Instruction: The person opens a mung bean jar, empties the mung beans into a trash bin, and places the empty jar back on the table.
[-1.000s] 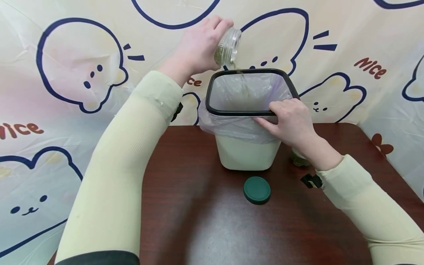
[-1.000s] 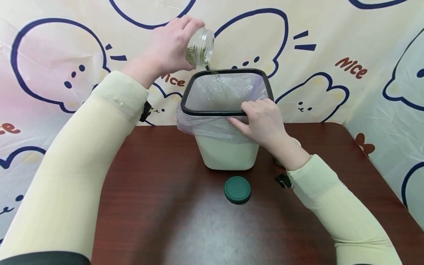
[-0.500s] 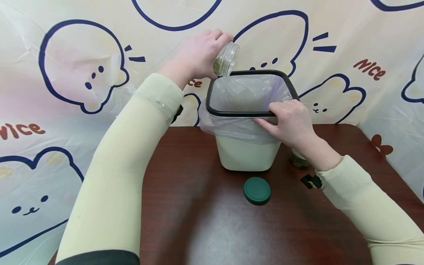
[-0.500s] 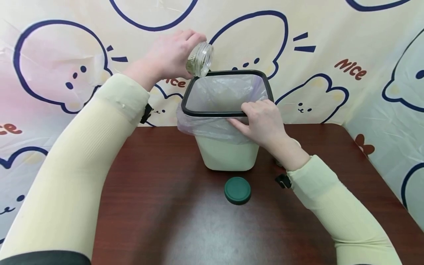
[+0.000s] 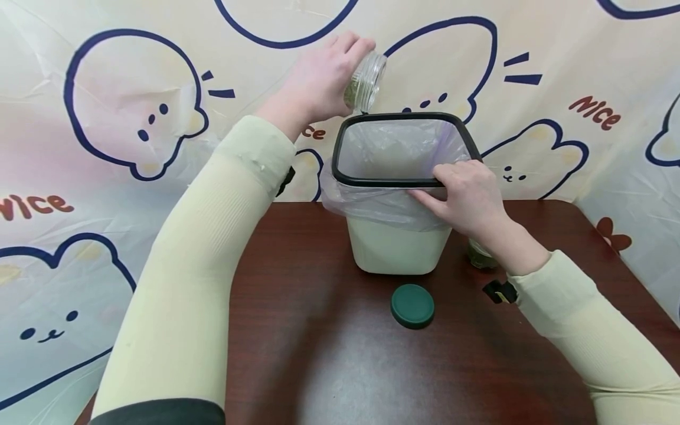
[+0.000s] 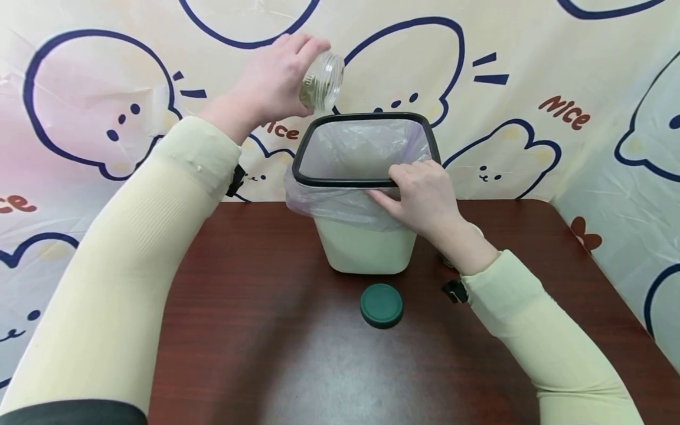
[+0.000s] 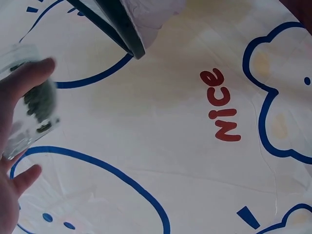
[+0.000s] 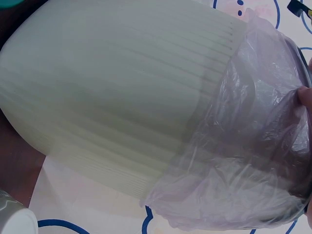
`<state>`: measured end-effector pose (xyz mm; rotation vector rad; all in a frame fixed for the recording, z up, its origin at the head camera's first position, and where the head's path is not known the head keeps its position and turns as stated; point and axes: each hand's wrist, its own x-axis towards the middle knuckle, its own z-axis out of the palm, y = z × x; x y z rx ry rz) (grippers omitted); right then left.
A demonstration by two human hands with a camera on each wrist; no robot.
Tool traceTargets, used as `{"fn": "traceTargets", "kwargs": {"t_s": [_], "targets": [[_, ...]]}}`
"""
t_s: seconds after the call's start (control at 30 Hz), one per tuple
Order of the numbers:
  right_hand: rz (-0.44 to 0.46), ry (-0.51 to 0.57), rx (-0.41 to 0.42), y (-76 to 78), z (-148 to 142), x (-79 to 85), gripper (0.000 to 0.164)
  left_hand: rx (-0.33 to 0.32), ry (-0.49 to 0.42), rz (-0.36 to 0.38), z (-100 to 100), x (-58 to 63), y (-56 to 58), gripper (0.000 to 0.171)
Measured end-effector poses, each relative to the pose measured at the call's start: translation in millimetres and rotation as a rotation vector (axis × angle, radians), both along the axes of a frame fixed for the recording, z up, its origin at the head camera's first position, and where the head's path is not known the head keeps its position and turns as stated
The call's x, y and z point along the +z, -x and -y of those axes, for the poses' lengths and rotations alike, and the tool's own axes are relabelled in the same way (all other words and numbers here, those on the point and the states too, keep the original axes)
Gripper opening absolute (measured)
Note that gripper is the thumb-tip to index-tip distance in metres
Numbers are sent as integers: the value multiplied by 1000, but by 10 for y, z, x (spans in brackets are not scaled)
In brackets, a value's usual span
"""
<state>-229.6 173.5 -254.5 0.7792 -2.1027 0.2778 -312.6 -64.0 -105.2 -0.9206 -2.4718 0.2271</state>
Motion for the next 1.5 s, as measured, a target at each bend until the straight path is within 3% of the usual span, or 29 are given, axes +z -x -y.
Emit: {"fn": "traceTargets", "kwargs": {"t_s": [0.1, 0.27, 0.6, 0.8, 1.03, 1.27, 1.5], "targets": [[-4, 0, 3, -1, -2, 2, 43, 5, 26, -7, -18, 11, -8, 86], [-10, 4, 6, 0, -4, -2, 43, 20, 95, 62, -40, -6, -16, 87], [0, 4, 6, 3, 5, -13, 43, 14, 62, 81, -12, -43, 6, 85], [-8, 6, 8, -5, 8, 0, 43, -21, 0, 17, -8, -24, -3, 85], [-6, 7, 4, 3, 8, 3, 43, -1, 77, 54, -32, -14, -23, 82], [9, -3, 4, 8, 15, -10, 43, 6, 59, 72, -7, -53, -1, 84], [4, -2, 2, 12, 11, -3, 43, -36, -17, -25, 9, -22, 11, 83]]}}
